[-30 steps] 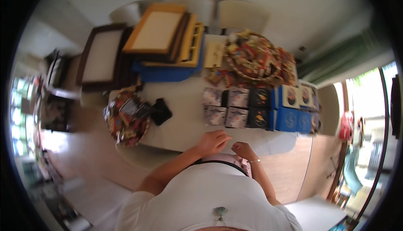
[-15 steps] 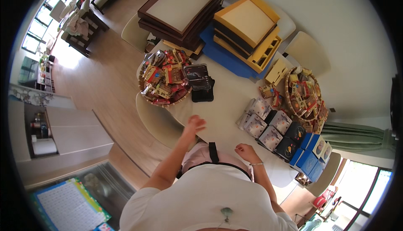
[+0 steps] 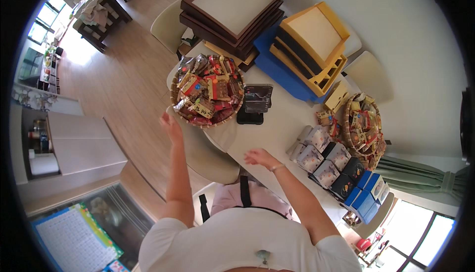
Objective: The person assembles small blue and white cardboard boxes by folding flaps and snapping them into shape. They then arrange the finished boxes on a table alongside other packaging materials, including a basket of snacks and wooden trays.
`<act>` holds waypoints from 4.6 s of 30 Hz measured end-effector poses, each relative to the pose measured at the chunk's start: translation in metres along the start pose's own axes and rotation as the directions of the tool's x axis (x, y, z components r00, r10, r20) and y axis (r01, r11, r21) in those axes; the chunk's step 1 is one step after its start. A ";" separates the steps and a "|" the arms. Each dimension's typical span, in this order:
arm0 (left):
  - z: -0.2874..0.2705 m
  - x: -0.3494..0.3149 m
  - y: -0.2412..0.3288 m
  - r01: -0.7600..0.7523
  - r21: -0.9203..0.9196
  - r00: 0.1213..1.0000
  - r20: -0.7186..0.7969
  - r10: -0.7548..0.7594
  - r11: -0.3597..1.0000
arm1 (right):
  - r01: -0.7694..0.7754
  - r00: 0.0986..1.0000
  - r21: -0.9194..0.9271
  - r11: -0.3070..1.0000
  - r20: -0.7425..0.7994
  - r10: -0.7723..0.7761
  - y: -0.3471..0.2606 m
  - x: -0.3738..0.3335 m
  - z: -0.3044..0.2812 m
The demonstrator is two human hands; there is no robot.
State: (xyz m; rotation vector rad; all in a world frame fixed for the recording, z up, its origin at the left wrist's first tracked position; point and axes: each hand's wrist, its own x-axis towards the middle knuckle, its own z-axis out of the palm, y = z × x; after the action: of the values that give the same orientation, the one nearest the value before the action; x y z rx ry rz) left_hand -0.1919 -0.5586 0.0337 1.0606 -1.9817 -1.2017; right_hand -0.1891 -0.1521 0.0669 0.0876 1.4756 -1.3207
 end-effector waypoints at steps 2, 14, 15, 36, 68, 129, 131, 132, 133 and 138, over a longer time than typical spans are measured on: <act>0.007 0.052 -0.006 -0.055 -0.020 0.998 -0.045 0.054 0.998 | 0.008 0.999 0.152 0.988 -0.032 -0.003 -0.030 0.036 0.013; 0.086 0.141 -0.031 0.282 -0.050 0.830 0.513 -0.218 0.958 | 0.073 0.985 0.605 0.793 -0.170 0.038 -0.090 0.162 0.024; 0.085 0.145 -0.036 0.238 -0.051 0.846 0.502 -0.181 0.970 | 0.104 0.981 0.643 0.758 -0.194 0.030 -0.093 0.164 0.027; -0.177 0.022 0.035 0.272 -0.311 0.952 0.226 -0.207 0.911 | 0.225 0.953 0.478 0.849 0.071 -0.293 -0.101 0.026 0.116; -0.052 -0.255 0.252 0.264 -0.294 0.495 0.859 0.133 0.919 | 0.748 0.402 0.014 0.664 -0.806 -0.435 0.133 -0.356 0.141; 0.185 -0.121 0.092 -0.852 0.257 0.321 0.945 0.067 0.455 | 0.612 0.661 0.675 0.411 -0.722 0.202 0.303 -0.205 0.172; 0.196 -0.117 0.087 -0.852 0.231 0.305 0.948 0.086 0.470 | 0.573 0.670 0.686 0.449 -0.707 0.225 0.301 -0.207 0.167; 0.197 -0.115 0.085 -0.852 0.224 0.299 0.950 0.088 0.474 | 0.559 0.668 0.694 0.453 -0.701 0.251 0.304 -0.207 0.167; 0.199 -0.114 0.083 -0.859 0.219 0.290 0.953 0.087 0.463 | 0.544 0.665 0.703 0.458 -0.694 0.275 0.307 -0.206 0.167; 0.200 -0.086 0.070 -0.844 0.264 0.323 0.945 0.049 0.466 | 0.524 0.704 0.739 0.424 -0.655 0.272 0.308 -0.211 0.155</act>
State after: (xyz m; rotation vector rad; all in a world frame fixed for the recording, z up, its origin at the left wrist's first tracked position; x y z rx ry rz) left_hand -0.3293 -0.3787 0.0057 -0.2015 -3.4659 -0.4099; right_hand 0.1967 -0.0309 0.0524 1.3953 1.1248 -2.2962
